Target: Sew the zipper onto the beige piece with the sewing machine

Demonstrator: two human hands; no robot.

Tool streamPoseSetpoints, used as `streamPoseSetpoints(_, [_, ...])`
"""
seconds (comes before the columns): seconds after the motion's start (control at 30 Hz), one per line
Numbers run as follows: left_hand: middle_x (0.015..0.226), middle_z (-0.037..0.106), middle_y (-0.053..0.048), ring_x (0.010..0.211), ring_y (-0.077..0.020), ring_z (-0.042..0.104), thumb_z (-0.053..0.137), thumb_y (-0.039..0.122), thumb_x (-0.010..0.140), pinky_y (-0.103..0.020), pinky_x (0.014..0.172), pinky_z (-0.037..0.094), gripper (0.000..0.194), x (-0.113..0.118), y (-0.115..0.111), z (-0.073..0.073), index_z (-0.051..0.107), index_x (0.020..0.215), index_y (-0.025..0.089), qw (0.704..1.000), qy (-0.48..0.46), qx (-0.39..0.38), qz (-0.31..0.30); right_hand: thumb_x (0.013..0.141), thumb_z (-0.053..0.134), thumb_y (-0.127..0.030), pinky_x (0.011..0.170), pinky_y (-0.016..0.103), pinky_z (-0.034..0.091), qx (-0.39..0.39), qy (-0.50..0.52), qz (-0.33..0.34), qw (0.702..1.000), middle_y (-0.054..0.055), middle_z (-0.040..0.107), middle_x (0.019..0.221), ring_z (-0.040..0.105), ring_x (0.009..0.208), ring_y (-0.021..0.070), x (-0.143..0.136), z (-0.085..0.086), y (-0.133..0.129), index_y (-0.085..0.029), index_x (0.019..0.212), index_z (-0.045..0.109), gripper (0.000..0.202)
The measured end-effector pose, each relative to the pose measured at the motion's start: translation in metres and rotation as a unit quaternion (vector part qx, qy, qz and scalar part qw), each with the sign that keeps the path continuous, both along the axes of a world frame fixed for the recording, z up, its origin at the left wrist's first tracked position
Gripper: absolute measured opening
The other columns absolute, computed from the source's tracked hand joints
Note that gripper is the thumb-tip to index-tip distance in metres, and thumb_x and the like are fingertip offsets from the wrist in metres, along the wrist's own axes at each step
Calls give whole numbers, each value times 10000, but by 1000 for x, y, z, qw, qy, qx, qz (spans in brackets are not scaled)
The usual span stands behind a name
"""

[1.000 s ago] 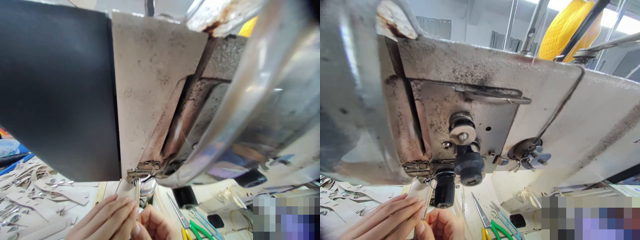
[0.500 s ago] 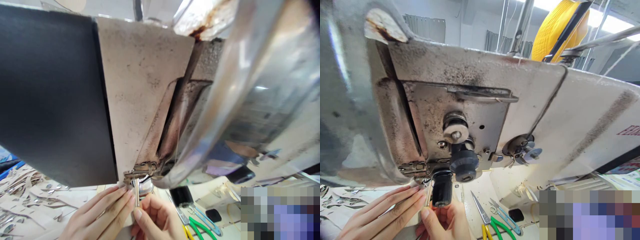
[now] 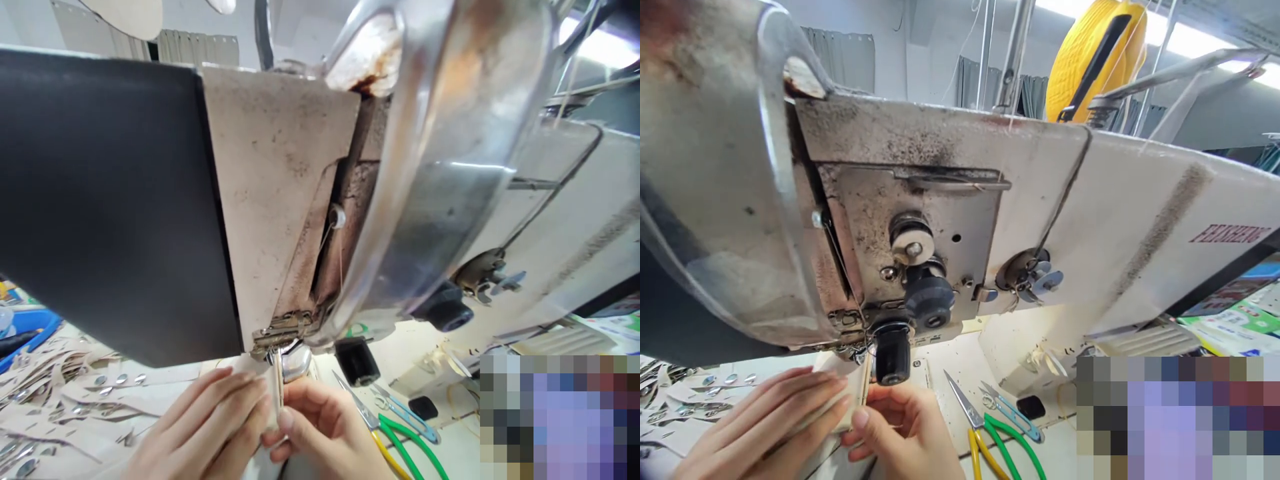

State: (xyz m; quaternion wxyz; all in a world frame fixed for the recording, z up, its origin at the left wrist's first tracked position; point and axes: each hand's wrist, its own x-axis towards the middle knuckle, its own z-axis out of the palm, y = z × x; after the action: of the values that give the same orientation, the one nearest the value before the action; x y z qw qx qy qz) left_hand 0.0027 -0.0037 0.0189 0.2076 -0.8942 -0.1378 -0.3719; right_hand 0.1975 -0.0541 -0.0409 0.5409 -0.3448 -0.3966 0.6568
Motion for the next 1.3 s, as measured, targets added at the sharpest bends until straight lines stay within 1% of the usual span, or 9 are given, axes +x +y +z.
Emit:
streamPoseSetpoints(0.17, [922, 710, 0, 803, -112, 644, 313, 270, 1079, -164, 792, 515, 350, 13, 4, -3, 653, 1057, 190, 997, -15, -69, -42, 655, 931, -414, 618, 222, 572, -24, -8, -77, 997, 59, 772, 737, 710, 616, 130, 1, 21, -2, -131, 849, 784, 373])
streamPoseSetpoints(0.33, [1060, 717, -27, 912, -124, 660, 338, 235, 1062, -155, 842, 541, 331, 7, 5, -13, 614, 1240, 193, 992, 5, -124, -26, 616, 949, -410, 588, 286, 596, -44, -17, -142, 989, 63, 749, 648, 722, 596, 192, -4, 15, -8, -145, 746, 772, 344])
streamPoseSetpoints(0.47, [1098, 700, -49, 948, -136, 638, 401, 47, 989, -199, 829, 549, 366, 4, 7, -10, 600, 1261, 192, 981, 12, -191, -35, 671, 919, -401, 587, 280, 590, 12, -40, -176, 983, 44, 725, 631, 701, 584, 180, -4, 14, -6, -169, 751, 789, 278])
streamPoseSetpoints(0.67, [1014, 721, -1, 924, -70, 698, 533, 60, 944, -101, 849, 540, 276, 11, 15, -6, 657, 1114, 238, 938, -74, -325, -93, 791, 803, -352, 663, 242, 556, 127, -135, -202, 962, 43, 727, 743, 668, 643, 144, -2, 17, -1, -202, 821, 802, 153])
streamPoseSetpoints(0.8, [957, 736, 18, 831, -68, 732, 637, 42, 876, -66, 795, 546, 263, 16, 17, -4, 707, 1038, 238, 902, -128, -393, -124, 838, 706, -262, 684, 221, 541, 196, -238, -219, 926, 36, 743, 765, 668, 673, 140, 1, 23, 1, -200, 805, 781, 102])
streamPoseSetpoints(0.97, [919, 742, 35, 818, -81, 737, 625, 65, 906, -82, 759, 563, 262, 18, 14, -1, 742, 1002, 280, 860, -129, -474, -136, 819, 712, -256, 630, 205, 522, 203, -261, -232, 915, 12, 727, 720, 653, 636, 128, 0, 31, 2, -210, 769, 765, 85])
streamPoseSetpoints(1.03, [906, 744, 33, 808, -83, 735, 630, 75, 909, -84, 750, 565, 236, 18, 14, -1, 744, 974, 271, 864, -127, -467, -135, 809, 731, -282, 633, 208, 518, 187, -260, -229, 919, 22, 721, 726, 649, 644, 130, 0, 32, 0, -205, 756, 764, 98])
streamPoseSetpoints(1.13, [908, 750, 23, 787, -87, 737, 650, 46, 873, -73, 736, 563, 241, 19, 16, -2, 733, 982, 245, 898, -151, -392, -135, 811, 762, -427, 589, 209, 498, 110, -203, -171, 958, 29, 690, 687, 622, 599, 121, 5, 33, -3, -194, 862, 785, 240])
streamPoseSetpoints(1.3, [898, 746, 8, 782, -79, 729, 631, 37, 862, -75, 768, 558, 233, 22, 16, -3, 719, 987, 213, 923, -140, -337, -121, 772, 797, -559, 411, 151, 275, 19, -171, -76, 982, -58, 457, 445, 381, 392, 32, 16, 35, 6, -149, 817, 786, 413])
